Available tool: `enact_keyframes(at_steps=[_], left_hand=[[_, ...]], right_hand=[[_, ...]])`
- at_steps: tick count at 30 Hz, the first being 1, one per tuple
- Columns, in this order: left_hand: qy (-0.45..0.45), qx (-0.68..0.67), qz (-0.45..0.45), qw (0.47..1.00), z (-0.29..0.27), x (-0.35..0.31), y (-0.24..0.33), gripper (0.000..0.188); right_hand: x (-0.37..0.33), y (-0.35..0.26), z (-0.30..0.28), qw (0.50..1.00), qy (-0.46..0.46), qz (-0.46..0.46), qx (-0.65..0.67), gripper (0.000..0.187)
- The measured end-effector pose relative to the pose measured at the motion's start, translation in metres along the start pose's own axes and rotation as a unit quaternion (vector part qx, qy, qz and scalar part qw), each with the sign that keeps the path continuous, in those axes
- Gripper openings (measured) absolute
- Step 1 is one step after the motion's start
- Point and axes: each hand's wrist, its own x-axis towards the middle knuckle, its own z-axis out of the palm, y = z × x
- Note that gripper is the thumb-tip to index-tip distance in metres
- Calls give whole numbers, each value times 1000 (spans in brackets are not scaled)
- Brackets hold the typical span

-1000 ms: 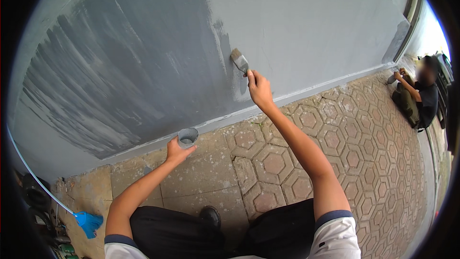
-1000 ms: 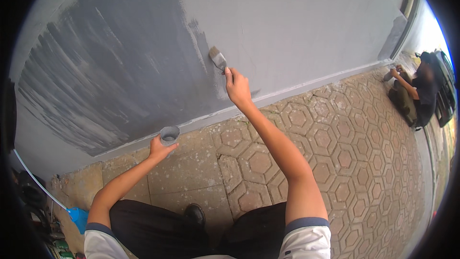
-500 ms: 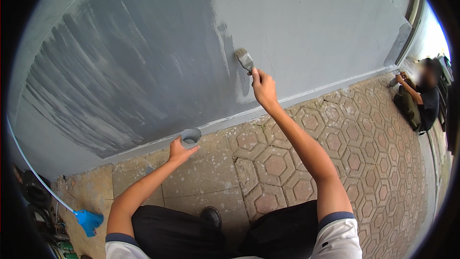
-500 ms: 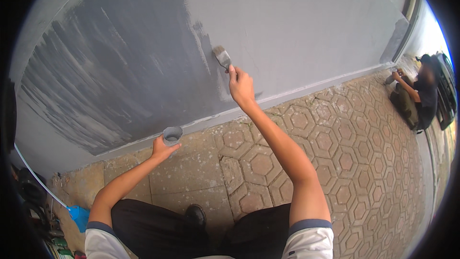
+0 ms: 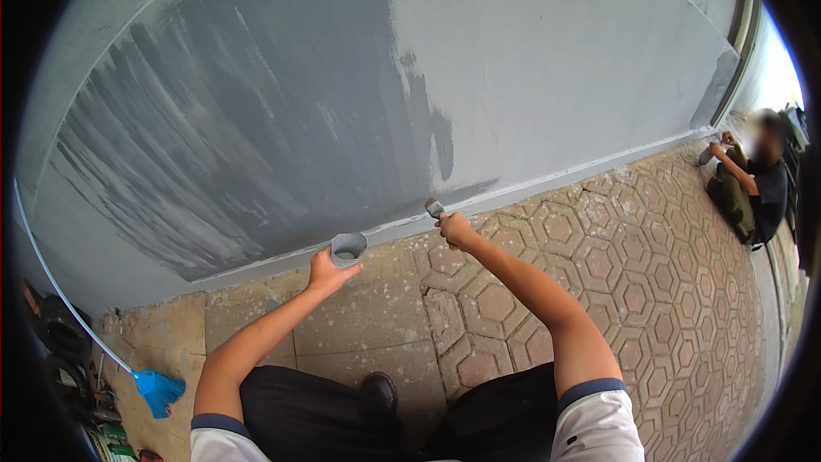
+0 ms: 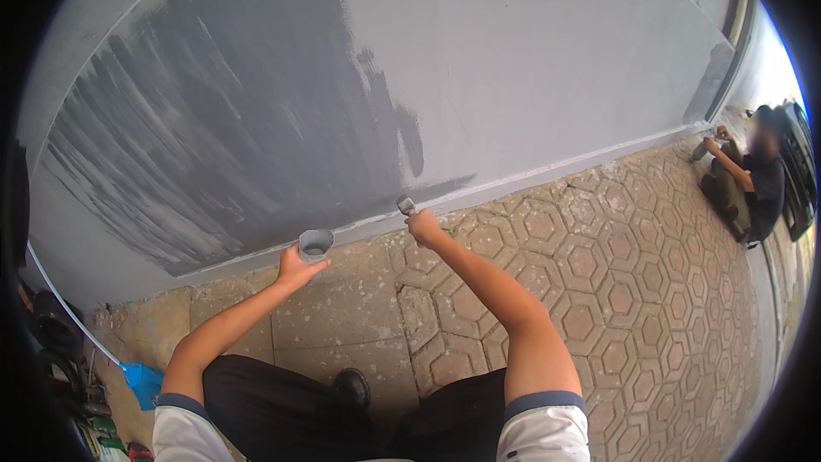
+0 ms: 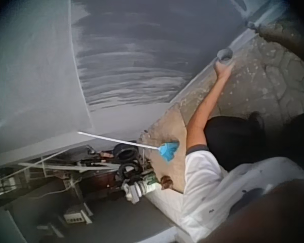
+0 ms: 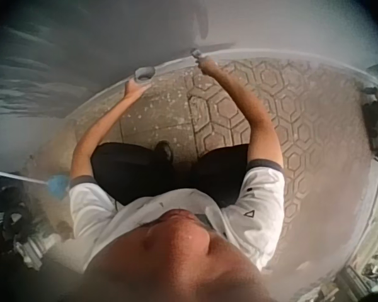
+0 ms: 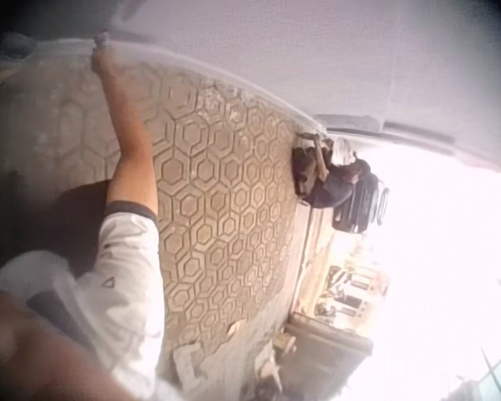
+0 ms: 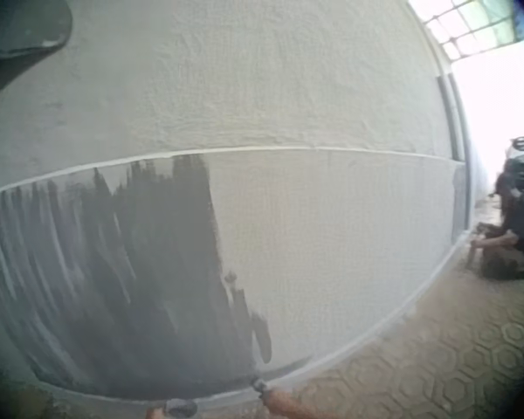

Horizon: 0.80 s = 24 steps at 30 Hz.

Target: The person paints the lower part of an exterior wall with a paintbrush, applying paint from a paint container.

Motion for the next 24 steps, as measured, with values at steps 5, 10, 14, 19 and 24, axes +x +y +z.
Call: enact_keyframes(at_steps=[5,10,14,19,24], left_hand=[[0,5,-8,1000,1,3,-11,50],[-16,0,-6,1000,-1,2,-11,49],[-21,8,-9,1000,2,2,-12,49],[-19,3,9,1000,13,6,2,49],[-8,9,-19,1000,0,0,-10,49]], right_hand=[[-45,-101,-16,978,92,-184,-10,37],[-130,-187,-26,902,146,-405,16,37],[-110,-176,-16,873,141,-466,9,38],[10,-21,-30,881,176,-406,-167,41],[17,16,-24,998,-28,-25,-50,40]])
